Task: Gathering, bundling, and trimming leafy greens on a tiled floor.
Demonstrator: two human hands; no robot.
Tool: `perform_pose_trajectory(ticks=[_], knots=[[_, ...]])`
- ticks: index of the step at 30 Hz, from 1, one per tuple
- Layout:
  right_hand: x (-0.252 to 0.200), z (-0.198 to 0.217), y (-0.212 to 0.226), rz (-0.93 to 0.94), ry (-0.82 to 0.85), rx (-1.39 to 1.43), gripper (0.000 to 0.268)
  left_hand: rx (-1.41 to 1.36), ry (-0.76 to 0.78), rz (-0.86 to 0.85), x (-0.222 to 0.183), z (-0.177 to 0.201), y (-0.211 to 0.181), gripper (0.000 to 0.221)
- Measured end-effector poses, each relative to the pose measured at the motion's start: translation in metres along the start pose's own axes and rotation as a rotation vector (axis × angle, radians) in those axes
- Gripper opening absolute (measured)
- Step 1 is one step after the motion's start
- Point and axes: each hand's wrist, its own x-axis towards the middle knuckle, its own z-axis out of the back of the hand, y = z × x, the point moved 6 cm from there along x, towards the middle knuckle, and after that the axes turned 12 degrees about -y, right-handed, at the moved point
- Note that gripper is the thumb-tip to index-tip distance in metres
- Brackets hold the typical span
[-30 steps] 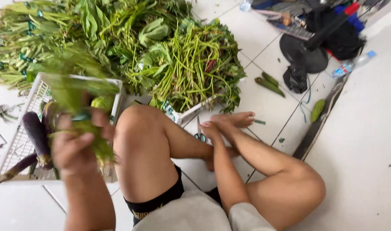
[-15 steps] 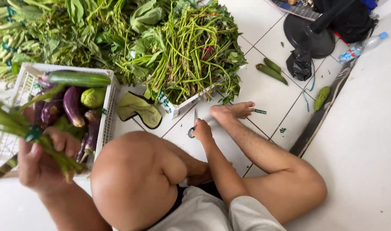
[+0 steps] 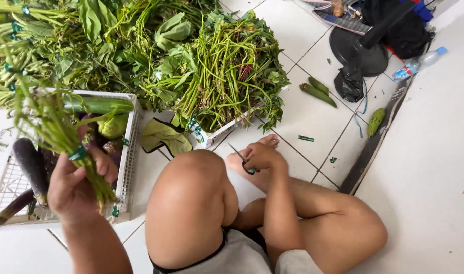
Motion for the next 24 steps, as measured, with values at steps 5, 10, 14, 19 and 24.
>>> perform_pose_trajectory(ticks=[5, 10, 14, 19, 24], knots=[[-0.054, 0.06, 0.058, 0.055, -0.322, 0.009, 0.042, 0.088, -0.025, 0.019, 0.011, -0.007, 0.018, 0.071], [-0.061, 0.079, 0.072, 0.105, -0.54, 0.204, 0.05, 0.052, -0.005, 0.047, 0.018, -0.018, 0.023, 0.069], [-0.065, 0.087, 0.095, 0.188, -0.682, 0.316, 0.05, 0.125, -0.024, 0.018, 0.02, -0.019, 0.02, 0.069], [-0.061, 0.098, 0.114, 0.255, -0.724, 0.41, 0.045, 0.136, -0.006, -0.045, 0.02, 0.0, 0.009, 0.052], [-0.049, 0.102, 0.12, 0.227, -0.763, 0.265, 0.062, 0.08, -0.03, -0.062, 0.026, -0.001, -0.003, 0.07]])
